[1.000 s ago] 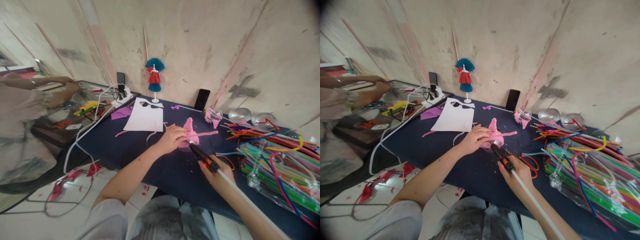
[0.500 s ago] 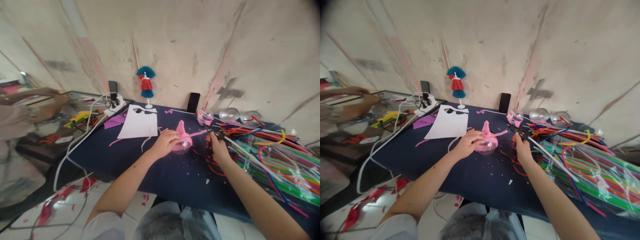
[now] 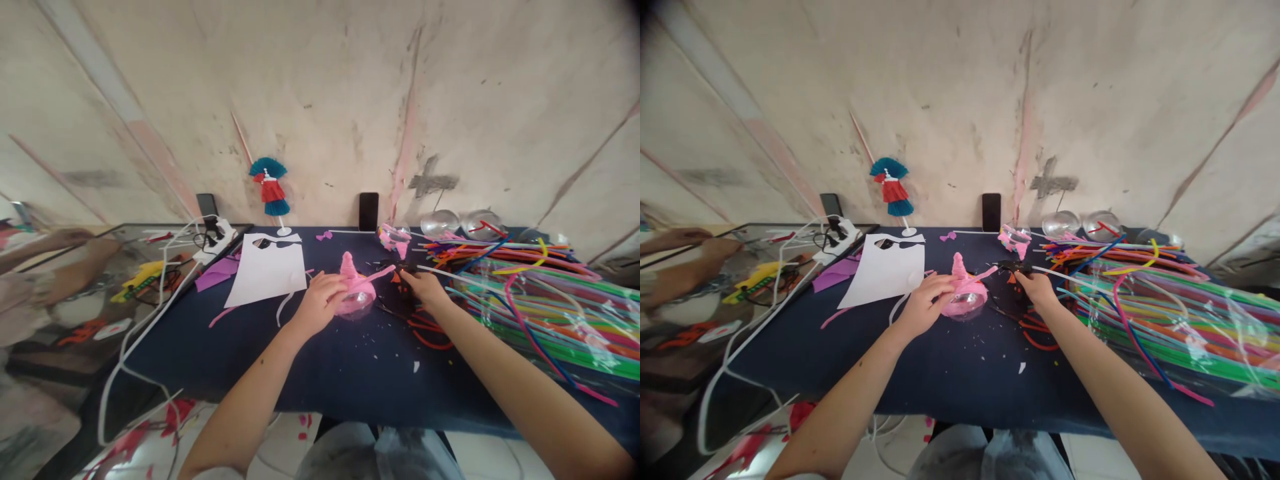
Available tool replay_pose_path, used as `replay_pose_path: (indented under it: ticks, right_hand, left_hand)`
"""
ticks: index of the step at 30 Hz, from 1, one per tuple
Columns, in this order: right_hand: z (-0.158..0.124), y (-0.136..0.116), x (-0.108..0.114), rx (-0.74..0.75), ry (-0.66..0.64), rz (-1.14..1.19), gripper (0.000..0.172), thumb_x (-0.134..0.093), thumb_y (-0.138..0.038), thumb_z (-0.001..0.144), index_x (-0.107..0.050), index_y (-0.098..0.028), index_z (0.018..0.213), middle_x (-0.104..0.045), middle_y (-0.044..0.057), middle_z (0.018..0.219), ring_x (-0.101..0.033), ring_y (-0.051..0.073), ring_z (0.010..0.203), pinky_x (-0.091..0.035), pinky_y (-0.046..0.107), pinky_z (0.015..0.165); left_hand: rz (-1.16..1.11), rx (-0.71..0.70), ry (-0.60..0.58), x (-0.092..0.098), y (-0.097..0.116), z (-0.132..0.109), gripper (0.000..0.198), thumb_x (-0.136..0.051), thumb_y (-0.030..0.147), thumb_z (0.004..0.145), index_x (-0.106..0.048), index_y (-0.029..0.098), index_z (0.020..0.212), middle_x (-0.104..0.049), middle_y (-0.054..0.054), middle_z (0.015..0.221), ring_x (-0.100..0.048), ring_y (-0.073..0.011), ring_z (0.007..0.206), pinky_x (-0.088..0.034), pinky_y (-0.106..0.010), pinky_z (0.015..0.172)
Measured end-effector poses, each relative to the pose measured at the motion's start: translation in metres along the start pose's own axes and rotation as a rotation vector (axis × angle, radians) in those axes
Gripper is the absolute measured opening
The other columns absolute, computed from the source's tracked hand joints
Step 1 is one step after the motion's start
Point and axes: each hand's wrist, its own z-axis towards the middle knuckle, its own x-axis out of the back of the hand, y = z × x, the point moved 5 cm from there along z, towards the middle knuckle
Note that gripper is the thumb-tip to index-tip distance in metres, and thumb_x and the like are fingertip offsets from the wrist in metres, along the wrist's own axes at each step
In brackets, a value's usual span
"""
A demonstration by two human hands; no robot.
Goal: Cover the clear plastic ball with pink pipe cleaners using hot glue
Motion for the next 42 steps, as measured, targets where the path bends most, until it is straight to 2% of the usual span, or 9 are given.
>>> replay_pose_path:
  ticks: [6,10,12,14,16,20,23,34,42]
  right_hand:
    - [-0.036,-0.021,0.038,0.208,0.091,-0.224,0.009,-0.065,-0.025,0.068,-0.065,-0.016,0.067,-0.063,0.001,0.058,-0.058,0.016,0.057,-0.045,0.030,0.059]
    - [-0.104,-0.082,0.032,0.992,0.281,-0.457,0.012,-0.052,-0.023,0.083,-0.064,-0.019,0.083,-0.068,0.007,0.080,-0.062,0.019,0.077,-0.048,0.034,0.072]
    - [-0.139,-0.103,0.009,1.389,0.220,-0.503,0.012,-0.055,-0.016,0.082,-0.062,-0.021,0.089,-0.068,0.006,0.085,-0.062,0.019,0.087,-0.048,0.035,0.079]
    - [-0.156,-0.112,-0.018,1.562,0.125,-0.629,0.018,-0.053,-0.013,0.083,-0.061,-0.023,0.096,-0.068,0.006,0.098,-0.058,0.020,0.100,-0.045,0.038,0.088]
    - [-0.155,-0.111,-0.043,1.548,0.046,-0.828,0.021,-0.047,-0.012,0.086,-0.060,-0.020,0.101,-0.066,0.008,0.105,-0.055,0.021,0.104,-0.039,0.043,0.094]
    - [-0.140,-0.097,-0.068,1.470,-0.046,-1.024,0.021,-0.042,-0.011,0.088,-0.062,-0.015,0.082,-0.063,0.007,0.075,-0.052,0.020,0.073,-0.039,0.038,0.079]
    - [-0.133,-0.091,-0.066,1.453,-0.026,-1.005,0.027,-0.039,-0.010,0.088,-0.059,-0.016,0.072,-0.057,0.006,0.068,-0.045,0.019,0.067,-0.035,0.032,0.066]
    - [-0.122,-0.080,-0.062,1.382,0.055,-0.976,0.023,-0.042,-0.013,0.090,-0.056,-0.017,0.072,-0.057,0.006,0.068,-0.047,0.019,0.069,-0.033,0.031,0.065]
    - [-0.126,-0.085,-0.061,1.343,0.086,-0.932,0.026,-0.042,-0.018,0.092,-0.057,-0.017,0.070,-0.058,0.005,0.065,-0.050,0.018,0.067,-0.035,0.031,0.065]
  left_hand:
    - [-0.008,-0.010,-0.001,0.002,0.002,0.001,0.012,-0.053,0.024,0.087,-0.065,0.020,0.088,-0.069,-0.007,0.107,-0.062,-0.0191,0.103,-0.036,-0.048,0.101]
    - [0.000,-0.013,-0.009,0.001,0.003,0.001,0.013,-0.053,0.024,0.087,-0.065,0.021,0.089,-0.069,-0.007,0.107,-0.061,-0.0192,0.104,-0.034,-0.049,0.103]
    - [0.008,-0.017,-0.012,0.001,0.003,0.001,0.014,-0.052,0.025,0.088,-0.065,0.021,0.092,-0.069,-0.007,0.106,-0.061,-0.0196,0.104,-0.034,-0.050,0.103]
    - [0.015,-0.027,-0.010,0.001,0.003,0.001,0.016,-0.052,0.026,0.088,-0.065,0.021,0.095,-0.069,-0.007,0.106,-0.061,-0.0198,0.104,-0.034,-0.050,0.102]
    - [0.026,-0.037,-0.007,0.001,0.004,0.001,0.016,-0.051,0.026,0.088,-0.065,0.022,0.097,-0.069,-0.008,0.107,-0.061,-0.0195,0.104,-0.035,-0.050,0.102]
    - [0.057,-0.045,-0.011,0.001,0.005,0.000,0.017,-0.050,0.023,0.089,-0.065,0.023,0.098,-0.068,-0.007,0.108,-0.061,-0.0189,0.103,-0.035,-0.050,0.102]
    - [0.063,-0.034,-0.035,0.000,0.007,-0.001,0.017,-0.055,0.026,0.086,-0.064,0.023,0.101,-0.068,-0.007,0.110,-0.060,-0.0195,0.107,-0.034,-0.050,0.104]
    - [0.046,-0.015,-0.068,0.000,0.007,-0.003,0.042,-0.072,0.030,0.072,-0.057,0.022,0.110,-0.066,-0.007,0.112,-0.057,-0.0226,0.113,-0.028,-0.053,0.109]
    - [0.026,-0.037,-0.093,0.003,0.009,-0.004,0.034,-0.057,0.015,0.078,-0.054,0.023,0.110,-0.062,-0.008,0.119,-0.055,-0.0214,0.115,-0.031,-0.051,0.108]
